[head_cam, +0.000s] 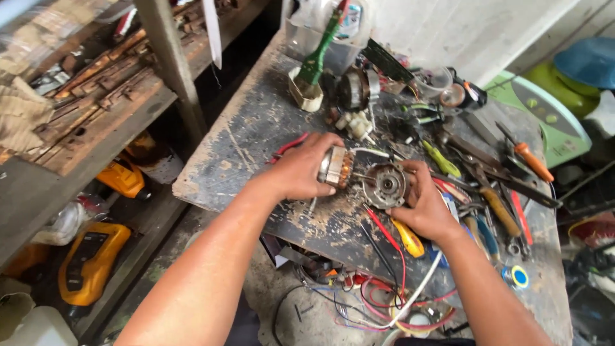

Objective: Disassembling a small electric motor and testing its wiring using a multimeter and hand tools.

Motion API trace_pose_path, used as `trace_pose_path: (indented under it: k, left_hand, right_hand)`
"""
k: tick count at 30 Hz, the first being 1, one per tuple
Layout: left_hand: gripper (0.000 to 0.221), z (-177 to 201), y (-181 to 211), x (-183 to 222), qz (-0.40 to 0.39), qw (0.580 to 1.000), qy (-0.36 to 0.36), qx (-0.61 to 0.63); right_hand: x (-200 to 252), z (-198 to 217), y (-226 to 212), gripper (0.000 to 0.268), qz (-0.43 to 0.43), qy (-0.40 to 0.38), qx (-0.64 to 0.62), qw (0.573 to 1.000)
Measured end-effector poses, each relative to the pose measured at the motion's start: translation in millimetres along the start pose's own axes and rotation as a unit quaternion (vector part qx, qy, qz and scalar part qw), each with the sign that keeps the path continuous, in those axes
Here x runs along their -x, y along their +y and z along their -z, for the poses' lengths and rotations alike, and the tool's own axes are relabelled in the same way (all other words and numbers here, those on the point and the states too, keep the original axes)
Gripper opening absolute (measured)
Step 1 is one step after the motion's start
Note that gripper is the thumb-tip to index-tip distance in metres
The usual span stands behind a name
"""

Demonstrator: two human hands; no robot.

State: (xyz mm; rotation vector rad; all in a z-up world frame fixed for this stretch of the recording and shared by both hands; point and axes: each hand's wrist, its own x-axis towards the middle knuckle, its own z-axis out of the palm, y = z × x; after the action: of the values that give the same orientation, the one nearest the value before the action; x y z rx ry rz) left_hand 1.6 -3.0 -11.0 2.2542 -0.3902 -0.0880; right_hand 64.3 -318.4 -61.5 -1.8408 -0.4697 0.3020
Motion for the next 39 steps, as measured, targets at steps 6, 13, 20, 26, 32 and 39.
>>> trace_pose_path:
  k: [6, 13, 20, 26, 32, 39]
  left_hand:
    - [0.085, -2, 3, 3, -0.004, 1.000, 0.014, 0.017]
    - [0.087, 1, 8, 7, 0.003, 1.000, 0.009, 0.010]
    - [0.084, 7, 25, 5, 0.020, 0.999, 0.030, -0.004]
    - [0.082, 9, 31, 3, 0.017, 0.999, 0.030, 0.003]
    - [0.081, 8, 14, 4, -0.019, 0.999, 0.025, 0.040]
    - [0.081, 3, -4, 1, -0.064, 0.996, 0.043, 0.053]
  right_hand:
    - [11, -10, -30, 0.088, 0.010, 0.012, 0.092, 0.996]
    - [31, -12, -74, 0.081, -0.017, 0.013, 0.249, 0.968]
    - [28, -6, -28, 0.062, 0.075, 0.096, 0.148, 0.981]
    - [26, 1, -19, 0.056, 0.078, 0.109, 0.120, 0.984]
    - [27, -1, -23, 0.051, 0.096, 0.101, 0.146, 0.979]
    - [30, -9, -45, 0.039, 0.248, 0.151, 0.398, 0.870]
